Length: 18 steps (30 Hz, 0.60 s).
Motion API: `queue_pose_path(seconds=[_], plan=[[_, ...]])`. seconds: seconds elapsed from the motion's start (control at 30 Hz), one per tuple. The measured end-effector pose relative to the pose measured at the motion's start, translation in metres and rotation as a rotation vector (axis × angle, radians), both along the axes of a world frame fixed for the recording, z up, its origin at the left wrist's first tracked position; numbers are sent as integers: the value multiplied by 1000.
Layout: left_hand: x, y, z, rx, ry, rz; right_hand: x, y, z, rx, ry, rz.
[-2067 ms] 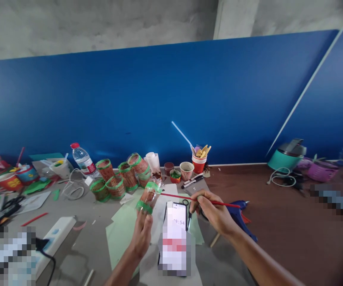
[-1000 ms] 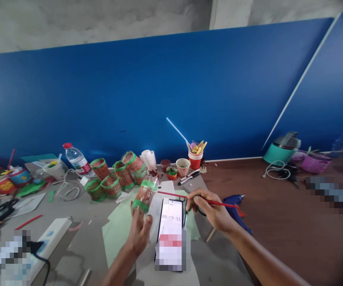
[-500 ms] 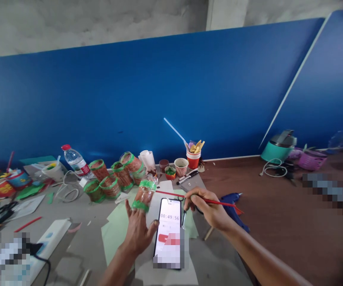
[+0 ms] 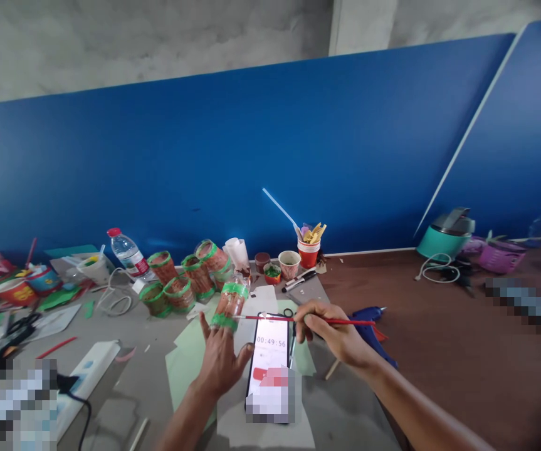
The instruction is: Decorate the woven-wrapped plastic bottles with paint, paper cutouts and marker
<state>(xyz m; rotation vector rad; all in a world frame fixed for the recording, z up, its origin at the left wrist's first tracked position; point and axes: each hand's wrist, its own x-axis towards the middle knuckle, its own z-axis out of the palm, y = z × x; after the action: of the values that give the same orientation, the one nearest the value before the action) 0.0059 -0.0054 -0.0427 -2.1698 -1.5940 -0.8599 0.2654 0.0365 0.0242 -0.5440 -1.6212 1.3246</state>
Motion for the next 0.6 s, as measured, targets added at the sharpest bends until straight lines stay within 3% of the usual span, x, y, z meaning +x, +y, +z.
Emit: queue_pose_path(seconds=[0.3,0.43,0.6], plan=[[-3,3,-4,17,-164,-45,4,2,0,36,11,-42],[-5,4,-12,-52,-373,-111,5,4,-1,19,-2,-17],[-10,2,-28,-249,-765,-50,5,5,-1,19,16,-36]])
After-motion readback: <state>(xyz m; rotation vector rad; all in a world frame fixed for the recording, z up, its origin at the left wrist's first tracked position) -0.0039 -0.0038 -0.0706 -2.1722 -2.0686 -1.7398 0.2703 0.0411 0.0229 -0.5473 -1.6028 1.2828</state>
